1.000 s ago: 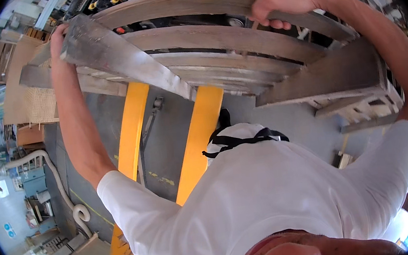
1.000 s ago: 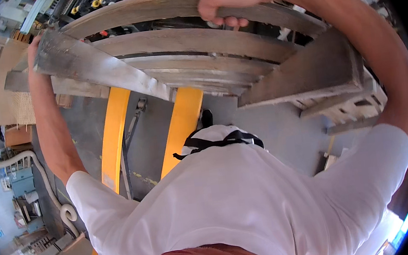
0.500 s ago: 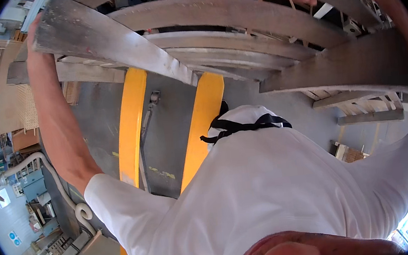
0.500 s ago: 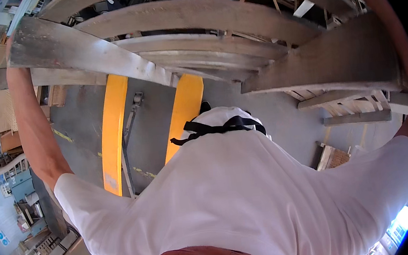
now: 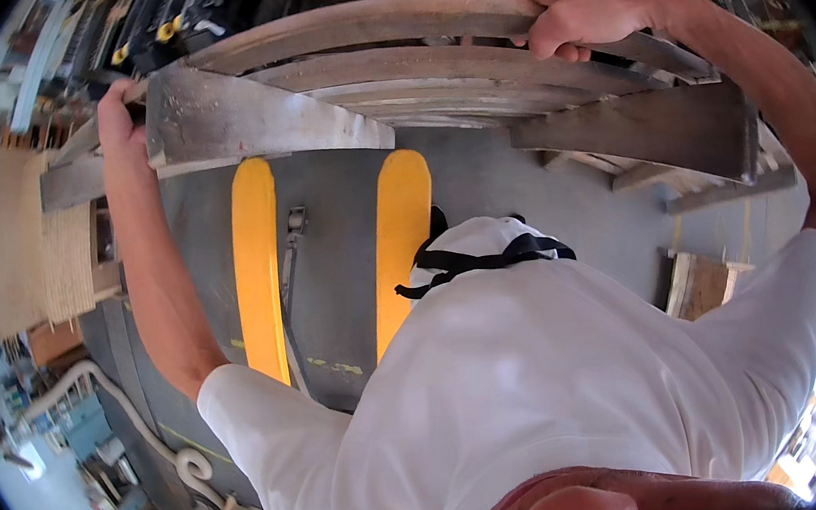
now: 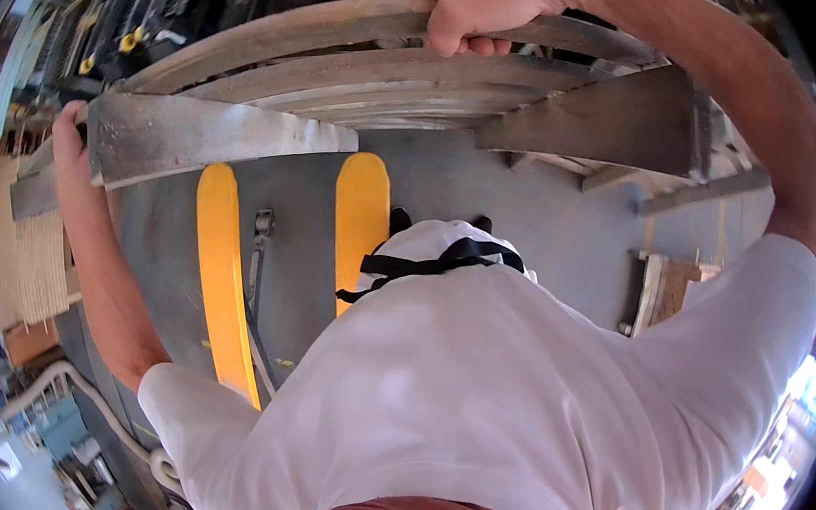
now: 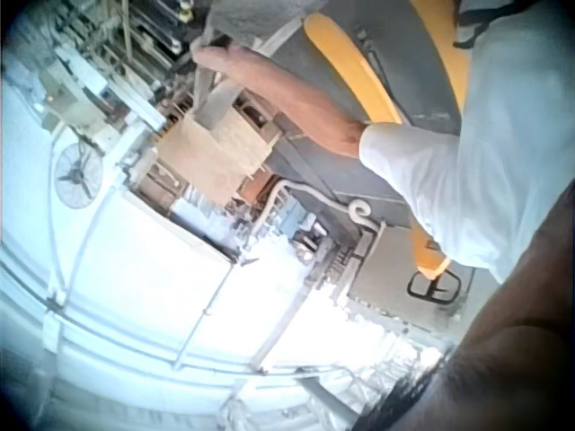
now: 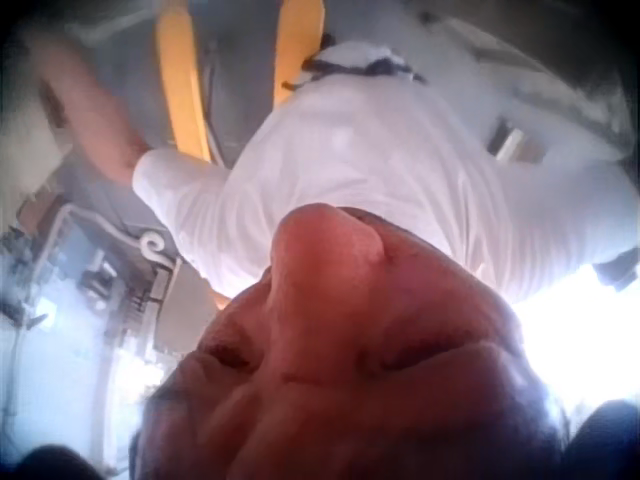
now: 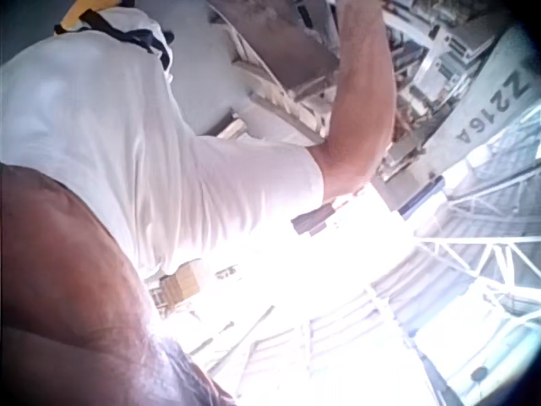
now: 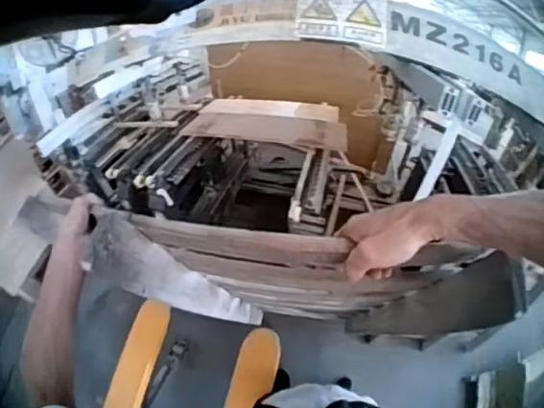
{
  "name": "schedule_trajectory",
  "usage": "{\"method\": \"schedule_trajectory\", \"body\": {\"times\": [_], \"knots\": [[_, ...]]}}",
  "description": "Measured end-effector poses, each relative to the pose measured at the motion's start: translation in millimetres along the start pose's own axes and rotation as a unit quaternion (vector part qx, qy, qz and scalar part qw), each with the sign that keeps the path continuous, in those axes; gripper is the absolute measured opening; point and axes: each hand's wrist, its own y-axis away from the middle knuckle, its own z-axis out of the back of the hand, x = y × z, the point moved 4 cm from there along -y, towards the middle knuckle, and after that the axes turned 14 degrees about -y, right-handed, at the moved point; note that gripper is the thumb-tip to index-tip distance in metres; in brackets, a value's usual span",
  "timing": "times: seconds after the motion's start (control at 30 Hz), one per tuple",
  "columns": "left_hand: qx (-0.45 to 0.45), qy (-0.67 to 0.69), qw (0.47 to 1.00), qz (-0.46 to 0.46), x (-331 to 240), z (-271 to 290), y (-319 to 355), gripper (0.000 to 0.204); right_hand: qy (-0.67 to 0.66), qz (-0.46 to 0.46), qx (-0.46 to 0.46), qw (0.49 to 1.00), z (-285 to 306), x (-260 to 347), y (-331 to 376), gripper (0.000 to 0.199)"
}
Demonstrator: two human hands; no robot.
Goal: The person picks up thin wooden slats and feeds them one by one into a machine to smooth the edges. After processing, the slats are stacked on a nearby surface. The person then uses a yellow pallet jack to move a stack of finished wooden components.
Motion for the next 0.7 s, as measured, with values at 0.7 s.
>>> {"method": "schedule_trajectory", "body": {"times": [0.7], "knots": [[0.030,-0.002,0.993,0.110,157,-212,39,0.029,-0.010,-0.014,-0.095,0.995,-25,-271,27,0.043]]}}
